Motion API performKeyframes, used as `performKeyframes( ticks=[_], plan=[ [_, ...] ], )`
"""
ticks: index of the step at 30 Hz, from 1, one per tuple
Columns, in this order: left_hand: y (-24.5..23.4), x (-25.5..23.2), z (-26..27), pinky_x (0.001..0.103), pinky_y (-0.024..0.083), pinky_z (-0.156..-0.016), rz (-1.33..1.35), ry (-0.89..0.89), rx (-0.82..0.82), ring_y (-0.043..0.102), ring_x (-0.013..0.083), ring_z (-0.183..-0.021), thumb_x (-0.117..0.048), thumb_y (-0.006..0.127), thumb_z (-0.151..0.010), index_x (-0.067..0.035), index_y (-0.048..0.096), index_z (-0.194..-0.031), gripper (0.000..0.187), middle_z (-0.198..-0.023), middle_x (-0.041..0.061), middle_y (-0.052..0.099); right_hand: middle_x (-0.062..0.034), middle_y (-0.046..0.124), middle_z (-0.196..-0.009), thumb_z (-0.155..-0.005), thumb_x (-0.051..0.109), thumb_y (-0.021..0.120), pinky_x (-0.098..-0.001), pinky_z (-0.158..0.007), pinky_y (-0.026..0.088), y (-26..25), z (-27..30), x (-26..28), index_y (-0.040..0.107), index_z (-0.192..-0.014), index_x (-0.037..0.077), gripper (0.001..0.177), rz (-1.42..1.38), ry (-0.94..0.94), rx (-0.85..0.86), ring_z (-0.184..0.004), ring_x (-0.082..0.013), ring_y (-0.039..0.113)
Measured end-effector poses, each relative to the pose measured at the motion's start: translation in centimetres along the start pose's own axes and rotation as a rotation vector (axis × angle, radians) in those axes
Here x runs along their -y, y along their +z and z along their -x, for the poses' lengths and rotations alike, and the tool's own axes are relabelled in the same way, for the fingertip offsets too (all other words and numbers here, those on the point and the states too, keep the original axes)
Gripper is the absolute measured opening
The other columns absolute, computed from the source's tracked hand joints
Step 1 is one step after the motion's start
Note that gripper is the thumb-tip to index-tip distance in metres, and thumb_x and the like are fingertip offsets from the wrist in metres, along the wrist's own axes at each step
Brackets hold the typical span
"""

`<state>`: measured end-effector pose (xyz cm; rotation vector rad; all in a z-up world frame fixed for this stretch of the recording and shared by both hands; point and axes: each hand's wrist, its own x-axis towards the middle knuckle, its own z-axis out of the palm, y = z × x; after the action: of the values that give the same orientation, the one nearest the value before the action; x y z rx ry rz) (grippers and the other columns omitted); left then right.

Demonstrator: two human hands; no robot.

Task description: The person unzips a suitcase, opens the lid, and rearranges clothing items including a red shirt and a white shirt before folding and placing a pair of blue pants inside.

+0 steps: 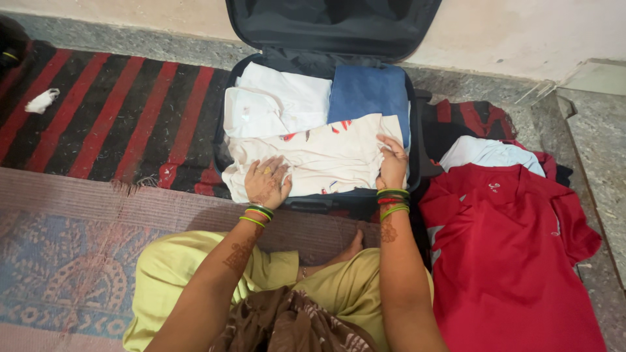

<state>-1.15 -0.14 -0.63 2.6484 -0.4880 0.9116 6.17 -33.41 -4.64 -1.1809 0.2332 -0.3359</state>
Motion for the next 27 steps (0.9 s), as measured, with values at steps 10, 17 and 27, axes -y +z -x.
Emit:
performKeyframes(
  ticks=[10,17,27],
  plan=[
    [-2.0,-0.1,-1.8,0.048,0.037,-0.110,-0.105,-0.164,0.239,0.062,0.0287,-0.122,-0.051,0.063,-0.085,-0.017,0.073,-0.119,0.049,-0.130,0.010,0.071,-0.0058,0.075,-0.120,-0.095,0.009,0.058,-0.0250,-0.096,0.044,0.8,-0.1,2.7,0.074,-0.114,-0.003,0.028,-0.025,0.009,0.031,-0.108,-0.0128,0.062],
    [-4.7,2.1,-5.8,0.057,0.018,-0.121,-0.409,-0.422,0.709,0.061,0.0339,-0.125,-0.077,0.056,-0.084,-0.019,0.046,-0.150,0.089,-0.126,0.018,0.068,-0.0077,0.073,-0.123,-0.097,0.017,0.066,-0.0294,-0.099,0.044,0.3,-0.8,1.6,0.072,-0.122,-0.002,0.032,0.091,-0.029,0.083,-0.113,-0.0138,0.061],
    [-3.0,4.3,-4.8,0.047,0.054,-0.095,0.026,-0.410,0.666,0.067,0.0339,-0.118,-0.038,0.075,-0.078,-0.021,0.048,-0.149,0.079,-0.131,0.015,0.068,-0.0169,0.066,-0.129,-0.076,0.010,0.080,-0.0377,-0.100,0.047,0.2,1.8,7.0,0.063,-0.135,0.006,0.062,0.879,-0.308,0.152,-0.119,-0.0304,0.062]
  ],
)
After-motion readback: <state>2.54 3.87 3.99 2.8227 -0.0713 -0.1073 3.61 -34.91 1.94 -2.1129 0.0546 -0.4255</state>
